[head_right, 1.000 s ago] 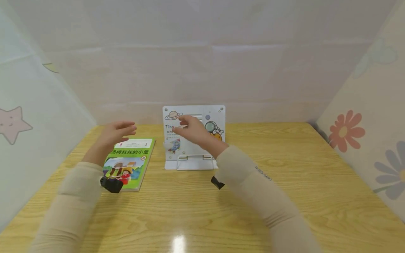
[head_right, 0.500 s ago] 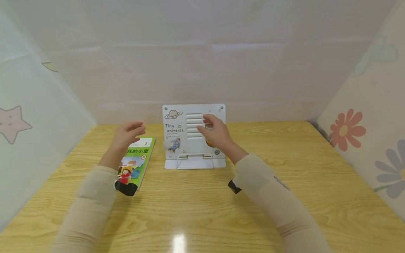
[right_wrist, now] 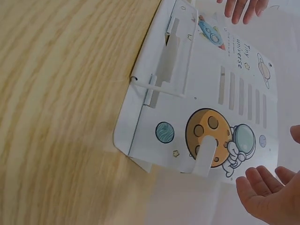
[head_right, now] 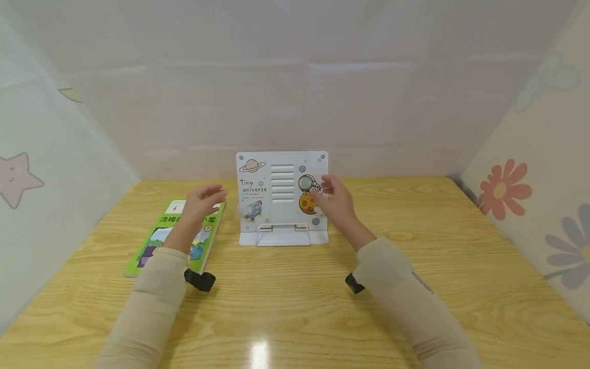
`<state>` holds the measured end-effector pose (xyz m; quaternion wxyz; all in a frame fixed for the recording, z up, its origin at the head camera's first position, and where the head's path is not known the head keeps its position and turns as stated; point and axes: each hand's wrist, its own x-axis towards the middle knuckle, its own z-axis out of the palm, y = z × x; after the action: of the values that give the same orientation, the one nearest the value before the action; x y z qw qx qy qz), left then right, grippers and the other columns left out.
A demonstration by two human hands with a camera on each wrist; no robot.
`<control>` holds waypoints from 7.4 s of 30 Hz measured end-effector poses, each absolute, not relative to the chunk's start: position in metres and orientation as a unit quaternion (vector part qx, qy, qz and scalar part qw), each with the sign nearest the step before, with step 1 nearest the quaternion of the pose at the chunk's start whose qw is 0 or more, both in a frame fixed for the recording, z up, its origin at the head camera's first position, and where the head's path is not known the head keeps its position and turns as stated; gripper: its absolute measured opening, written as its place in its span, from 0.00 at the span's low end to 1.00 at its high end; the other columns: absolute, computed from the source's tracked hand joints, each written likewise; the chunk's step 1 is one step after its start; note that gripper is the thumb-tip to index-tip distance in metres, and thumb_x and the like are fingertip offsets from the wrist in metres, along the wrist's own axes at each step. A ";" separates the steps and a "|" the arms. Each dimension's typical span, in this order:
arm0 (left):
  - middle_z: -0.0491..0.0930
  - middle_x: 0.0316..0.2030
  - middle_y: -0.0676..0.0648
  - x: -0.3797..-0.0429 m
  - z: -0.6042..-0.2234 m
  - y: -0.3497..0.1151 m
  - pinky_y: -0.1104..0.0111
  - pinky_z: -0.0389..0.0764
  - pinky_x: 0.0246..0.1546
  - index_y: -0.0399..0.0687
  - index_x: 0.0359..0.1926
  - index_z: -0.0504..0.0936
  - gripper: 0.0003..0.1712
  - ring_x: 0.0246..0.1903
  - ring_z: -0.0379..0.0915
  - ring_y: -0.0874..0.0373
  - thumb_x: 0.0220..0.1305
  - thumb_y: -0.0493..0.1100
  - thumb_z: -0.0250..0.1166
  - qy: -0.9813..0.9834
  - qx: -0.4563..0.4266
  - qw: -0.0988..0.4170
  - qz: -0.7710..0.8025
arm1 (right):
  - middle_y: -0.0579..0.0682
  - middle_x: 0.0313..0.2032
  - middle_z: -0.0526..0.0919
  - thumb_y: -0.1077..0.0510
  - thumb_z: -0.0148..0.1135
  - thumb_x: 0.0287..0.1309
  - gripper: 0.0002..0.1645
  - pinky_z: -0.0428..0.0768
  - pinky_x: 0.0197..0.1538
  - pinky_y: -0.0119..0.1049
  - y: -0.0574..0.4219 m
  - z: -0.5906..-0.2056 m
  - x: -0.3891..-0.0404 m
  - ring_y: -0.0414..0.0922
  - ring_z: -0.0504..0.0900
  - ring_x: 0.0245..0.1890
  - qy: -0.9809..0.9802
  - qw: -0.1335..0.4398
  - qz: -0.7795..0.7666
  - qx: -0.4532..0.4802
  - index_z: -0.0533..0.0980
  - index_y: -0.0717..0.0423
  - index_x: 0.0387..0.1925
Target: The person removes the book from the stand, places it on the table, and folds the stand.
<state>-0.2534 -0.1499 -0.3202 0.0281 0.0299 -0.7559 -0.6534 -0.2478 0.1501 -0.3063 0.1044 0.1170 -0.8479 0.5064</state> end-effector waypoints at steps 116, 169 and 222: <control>0.72 0.17 0.45 -0.217 -0.328 -0.113 0.75 0.59 0.11 0.33 0.29 0.79 0.13 0.12 0.58 0.61 0.60 0.36 0.50 -0.910 -0.088 -0.001 -0.404 | 0.64 0.50 0.69 0.63 0.54 0.53 0.25 0.68 0.50 0.47 0.155 -0.342 -0.294 0.57 0.69 0.48 -0.942 0.041 0.321 0.091 0.64 0.69 0.53; 0.76 0.28 0.39 -0.164 -0.342 -0.061 0.66 0.78 0.25 0.23 0.29 0.78 0.08 0.22 0.74 0.55 0.54 0.29 0.56 -0.784 -0.102 -0.049 -0.610 | 0.60 0.48 0.70 0.67 0.41 0.56 0.20 0.71 0.43 0.39 0.107 -0.319 -0.314 0.50 0.67 0.42 -0.884 -0.051 0.462 0.047 0.67 0.66 0.51; 0.75 0.36 0.30 -0.142 -0.335 0.002 0.65 0.78 0.31 0.19 0.40 0.73 0.14 0.35 0.74 0.42 0.58 0.31 0.53 -0.727 -0.107 -0.023 -0.677 | 0.56 0.62 0.53 0.61 0.34 0.64 0.26 0.53 0.60 0.44 0.089 -0.311 -0.322 0.48 0.50 0.61 -0.839 -0.175 0.471 0.208 0.50 0.60 0.63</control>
<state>-0.1420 0.0024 -0.3349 -0.0233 -0.1068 -0.7274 -0.6774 -0.3222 0.0893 -0.3114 -0.1749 0.2081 -0.8394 0.4706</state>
